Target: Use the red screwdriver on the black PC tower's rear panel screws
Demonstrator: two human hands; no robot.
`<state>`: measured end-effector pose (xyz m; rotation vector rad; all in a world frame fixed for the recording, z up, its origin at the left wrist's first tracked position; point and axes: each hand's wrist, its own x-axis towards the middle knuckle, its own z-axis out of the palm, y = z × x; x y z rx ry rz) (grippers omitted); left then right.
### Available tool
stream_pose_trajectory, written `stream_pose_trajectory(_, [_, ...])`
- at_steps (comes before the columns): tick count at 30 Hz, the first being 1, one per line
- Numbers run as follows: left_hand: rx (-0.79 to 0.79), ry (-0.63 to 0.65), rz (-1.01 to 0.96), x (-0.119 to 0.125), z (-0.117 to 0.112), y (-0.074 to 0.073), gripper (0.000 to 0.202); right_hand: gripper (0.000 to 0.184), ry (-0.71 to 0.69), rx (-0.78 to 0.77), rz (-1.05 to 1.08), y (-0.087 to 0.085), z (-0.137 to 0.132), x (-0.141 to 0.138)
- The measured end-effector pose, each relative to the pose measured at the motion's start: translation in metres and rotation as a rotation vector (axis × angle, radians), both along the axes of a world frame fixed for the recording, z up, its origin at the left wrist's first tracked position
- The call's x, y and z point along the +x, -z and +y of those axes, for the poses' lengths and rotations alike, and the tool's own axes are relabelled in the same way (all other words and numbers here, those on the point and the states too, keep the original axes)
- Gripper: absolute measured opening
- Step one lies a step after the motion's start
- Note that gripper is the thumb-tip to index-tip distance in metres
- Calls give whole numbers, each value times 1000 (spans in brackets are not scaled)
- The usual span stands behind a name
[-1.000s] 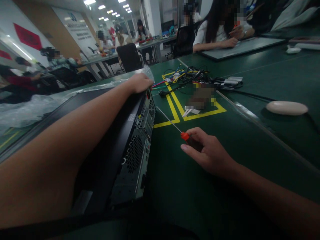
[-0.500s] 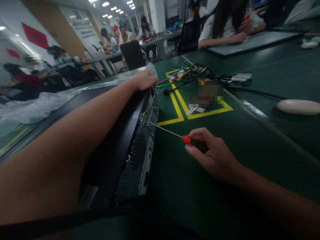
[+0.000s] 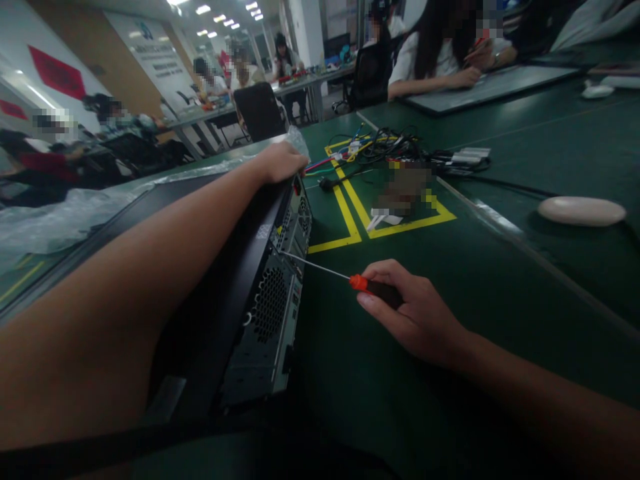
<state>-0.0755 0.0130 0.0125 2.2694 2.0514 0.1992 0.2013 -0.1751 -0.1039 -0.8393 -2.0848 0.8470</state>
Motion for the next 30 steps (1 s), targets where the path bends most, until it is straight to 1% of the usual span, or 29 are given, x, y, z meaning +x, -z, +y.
stream_pose_trajectory(8, [12,18,8,-2,1,0,44,12,19,14,15,3,-2,-3])
stream_pose_trajectory(16, [9,1,10,-2,2,1,42,11,-12,-12,20,2,-4,-8])
stream_pose_trajectory(24, [18,37,29,-3,3,1,46,11,1,-29,18,2,-5,-10])
stream_pose_trajectory(30, [14,24,7,-2,2,0,43,11,5,-17,13,2,-4,-11])
